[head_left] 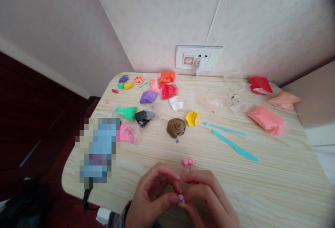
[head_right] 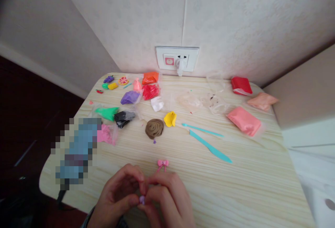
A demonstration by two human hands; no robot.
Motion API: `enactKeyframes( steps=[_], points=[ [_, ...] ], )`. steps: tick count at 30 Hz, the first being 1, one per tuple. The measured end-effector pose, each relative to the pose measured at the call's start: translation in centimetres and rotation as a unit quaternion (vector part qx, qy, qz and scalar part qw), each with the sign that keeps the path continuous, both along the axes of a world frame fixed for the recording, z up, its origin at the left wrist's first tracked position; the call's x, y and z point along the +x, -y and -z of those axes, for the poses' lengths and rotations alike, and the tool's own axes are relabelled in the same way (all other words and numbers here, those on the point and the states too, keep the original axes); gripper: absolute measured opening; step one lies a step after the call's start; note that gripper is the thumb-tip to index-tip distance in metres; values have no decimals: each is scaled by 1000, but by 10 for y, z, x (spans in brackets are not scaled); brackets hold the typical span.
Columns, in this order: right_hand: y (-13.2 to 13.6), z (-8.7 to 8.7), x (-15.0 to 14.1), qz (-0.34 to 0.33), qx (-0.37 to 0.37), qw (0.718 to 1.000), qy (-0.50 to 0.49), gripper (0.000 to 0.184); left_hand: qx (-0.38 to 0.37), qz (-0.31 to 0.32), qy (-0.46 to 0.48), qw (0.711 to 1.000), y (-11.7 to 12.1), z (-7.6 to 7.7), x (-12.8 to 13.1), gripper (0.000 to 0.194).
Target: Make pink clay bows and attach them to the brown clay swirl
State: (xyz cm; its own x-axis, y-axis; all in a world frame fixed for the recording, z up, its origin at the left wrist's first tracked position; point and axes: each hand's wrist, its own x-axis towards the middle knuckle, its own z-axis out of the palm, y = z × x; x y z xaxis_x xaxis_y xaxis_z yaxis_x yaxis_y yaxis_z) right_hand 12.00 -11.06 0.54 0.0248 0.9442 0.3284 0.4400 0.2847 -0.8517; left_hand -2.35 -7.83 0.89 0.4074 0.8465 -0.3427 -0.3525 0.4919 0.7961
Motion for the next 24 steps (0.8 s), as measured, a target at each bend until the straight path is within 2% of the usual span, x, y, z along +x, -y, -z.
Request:
enactKeyframes(
  steps=[5, 24],
  points=[
    [-1, 6, 9, -58, 39, 996, 47, 7, 6, 3, -11, 1000, 1, 0, 0, 15],
    [3, 4, 8, -57, 49, 995, 68, 17, 45, -15, -39, 998, 3, 0, 1, 13]
  ],
)
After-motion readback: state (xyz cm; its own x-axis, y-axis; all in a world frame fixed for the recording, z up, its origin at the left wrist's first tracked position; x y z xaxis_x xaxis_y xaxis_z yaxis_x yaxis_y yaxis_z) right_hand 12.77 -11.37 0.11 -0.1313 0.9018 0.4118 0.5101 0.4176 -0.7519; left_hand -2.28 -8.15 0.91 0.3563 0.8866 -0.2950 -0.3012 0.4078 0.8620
